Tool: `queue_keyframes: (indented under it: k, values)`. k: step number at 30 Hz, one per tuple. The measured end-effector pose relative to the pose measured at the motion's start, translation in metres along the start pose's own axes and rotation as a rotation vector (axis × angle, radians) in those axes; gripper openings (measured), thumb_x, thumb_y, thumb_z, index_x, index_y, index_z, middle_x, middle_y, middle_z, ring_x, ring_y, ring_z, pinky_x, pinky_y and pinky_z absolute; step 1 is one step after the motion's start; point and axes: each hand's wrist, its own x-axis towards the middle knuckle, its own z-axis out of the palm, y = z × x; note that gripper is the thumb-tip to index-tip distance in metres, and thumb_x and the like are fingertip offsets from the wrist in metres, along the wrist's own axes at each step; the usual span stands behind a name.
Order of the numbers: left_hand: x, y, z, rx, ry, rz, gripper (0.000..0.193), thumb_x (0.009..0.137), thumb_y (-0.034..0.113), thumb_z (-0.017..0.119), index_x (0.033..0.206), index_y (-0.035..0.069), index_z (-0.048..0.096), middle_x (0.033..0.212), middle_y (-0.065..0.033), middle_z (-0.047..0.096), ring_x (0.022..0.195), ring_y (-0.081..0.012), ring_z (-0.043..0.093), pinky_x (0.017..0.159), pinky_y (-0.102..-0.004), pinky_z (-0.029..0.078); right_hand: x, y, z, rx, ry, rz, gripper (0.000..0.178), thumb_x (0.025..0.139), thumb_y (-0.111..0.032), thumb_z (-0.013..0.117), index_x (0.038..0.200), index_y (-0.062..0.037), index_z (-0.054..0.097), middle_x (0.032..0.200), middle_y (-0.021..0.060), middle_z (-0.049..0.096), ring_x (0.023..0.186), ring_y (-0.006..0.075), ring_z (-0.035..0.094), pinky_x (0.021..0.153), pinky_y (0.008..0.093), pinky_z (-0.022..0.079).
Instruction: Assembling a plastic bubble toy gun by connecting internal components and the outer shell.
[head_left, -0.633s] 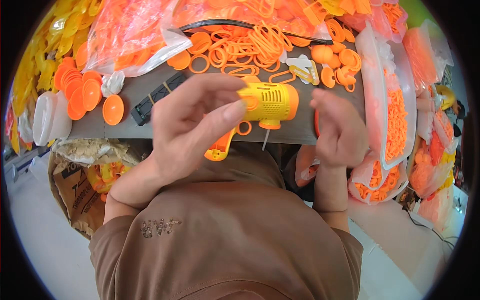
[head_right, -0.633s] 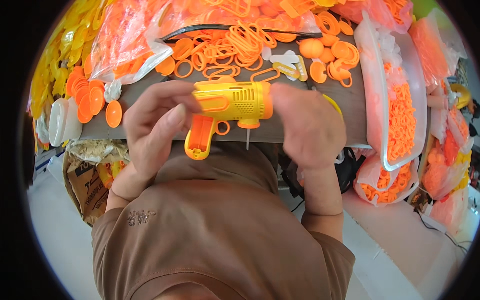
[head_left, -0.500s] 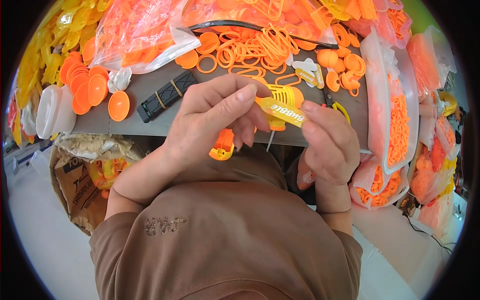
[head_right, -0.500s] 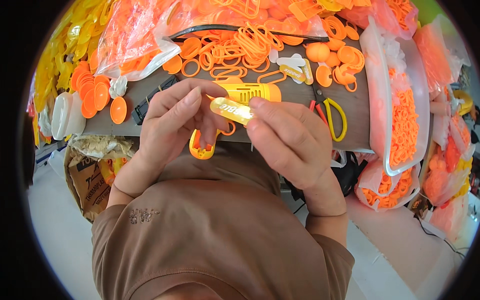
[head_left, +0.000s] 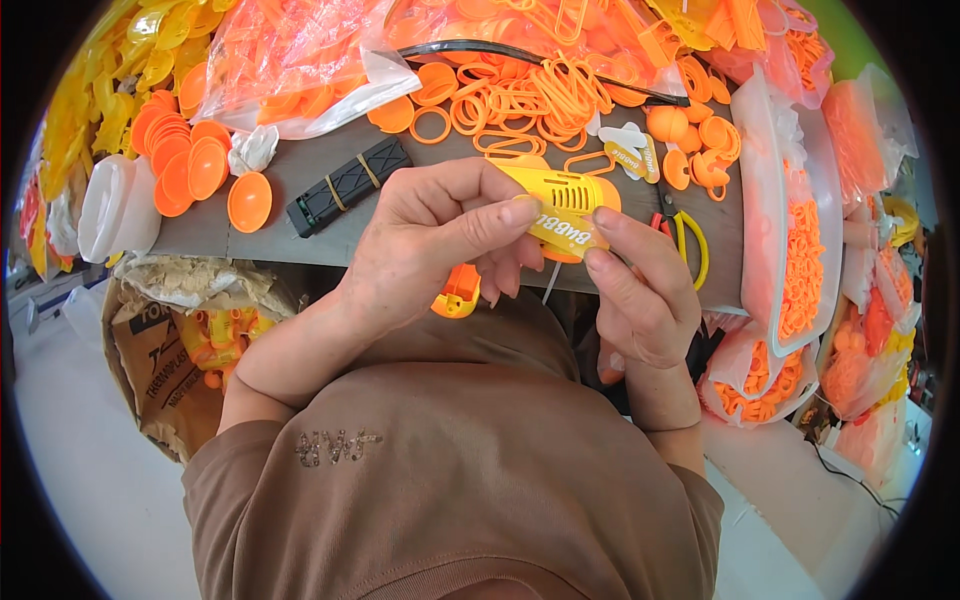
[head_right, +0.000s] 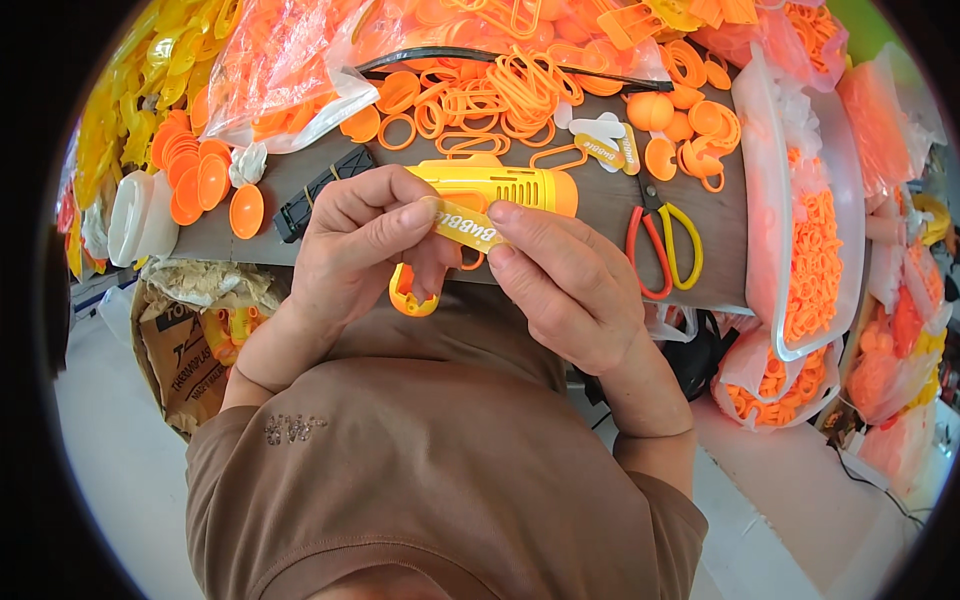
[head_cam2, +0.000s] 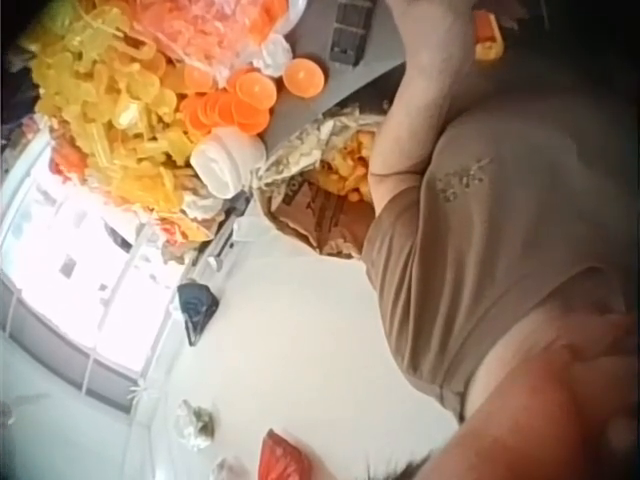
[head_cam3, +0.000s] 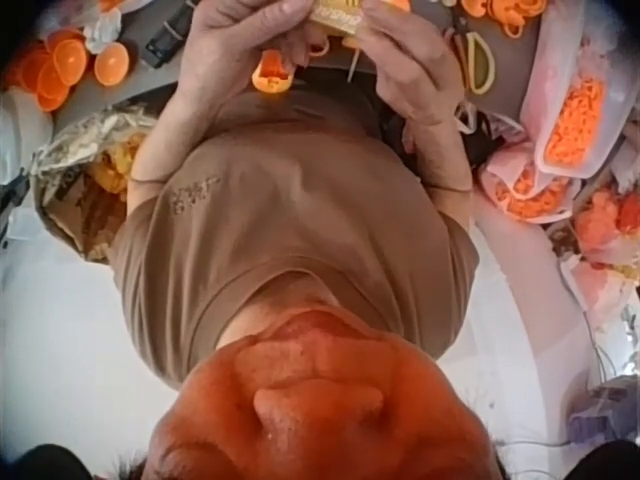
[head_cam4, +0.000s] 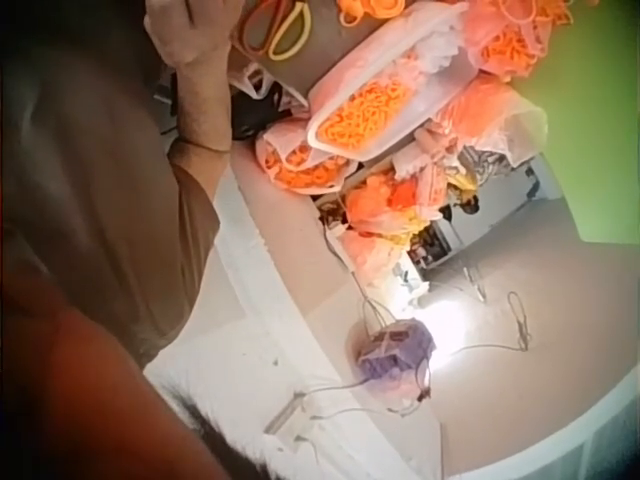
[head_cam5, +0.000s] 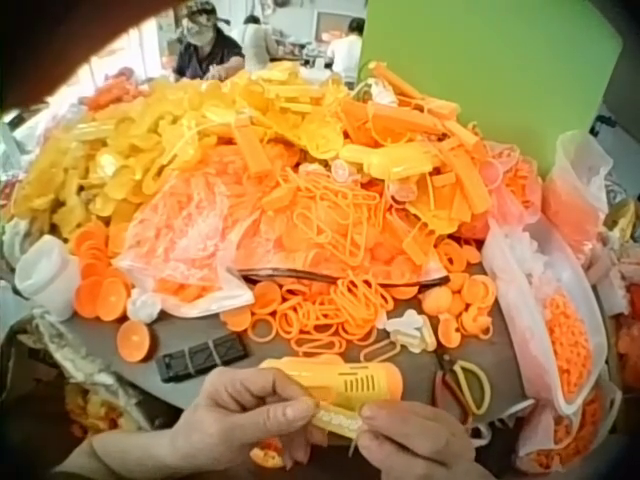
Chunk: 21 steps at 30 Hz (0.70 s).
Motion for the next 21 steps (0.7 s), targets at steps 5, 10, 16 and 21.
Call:
queue_keyframes:
  k: [5, 10, 16, 21]
  values:
    - [0.0, -0.001, -0.003, 0.089, 0.025, 0.055, 0.018, 0.091, 0.016, 0.058, 0.086, -0.001, 0.059, 0.073, -0.0077, 0.064, 0.057, -0.0077, 0.058, 0.047, -0.0195, 0.045, -0.002, -0.002, 0.006, 0.085, 0.037, 0.079, 0.027, 0.069, 0.008, 0.067, 0.095, 0.002, 0.06, 0.107, 0.0193, 0.059, 0.088, 0.0298, 0.065, 0.074, 0.0349, 0.056]
    - [0.005, -0.004, -0.001, 0.107, 0.057, 0.272, 0.011, 0.09, 0.009, 0.059, 0.088, -0.002, 0.055, 0.078, -0.0079, 0.064, 0.067, -0.0087, 0.06, 0.058, -0.0221, 0.048, -0.001, -0.018, 0.014, 0.235, -0.202, 0.037, 0.022, 0.073, 0.003, 0.067, 0.093, -0.0028, 0.06, 0.098, 0.0156, 0.064, 0.078, 0.0269, 0.064, 0.066, 0.0359, 0.054]
    - [-0.01, 0.003, -0.011, 0.234, -0.094, 0.096, 0.012, 0.09, 0.001, 0.054, 0.101, -0.001, 0.052, 0.079, -0.0057, 0.062, 0.072, -0.0096, 0.059, 0.064, -0.023, 0.047, 0.002, -0.024, -0.006, 0.272, -0.147, 0.159, 0.023, 0.076, -0.007, 0.069, 0.097, -0.0033, 0.059, 0.102, 0.0165, 0.062, 0.077, 0.027, 0.062, 0.064, 0.0337, 0.052]
    - [-0.02, -0.001, -0.001, 0.418, -0.224, -0.053, 0.046, 0.081, -0.012, 0.059, 0.123, -0.002, 0.043, 0.077, -0.0037, 0.058, 0.073, -0.0067, 0.056, 0.063, -0.0206, 0.045, 0.002, -0.016, -0.004, 0.309, -0.281, 0.082, 0.029, 0.07, -0.006, 0.072, 0.097, -0.0039, 0.062, 0.104, 0.0139, 0.061, 0.082, 0.0265, 0.061, 0.064, 0.0323, 0.051]
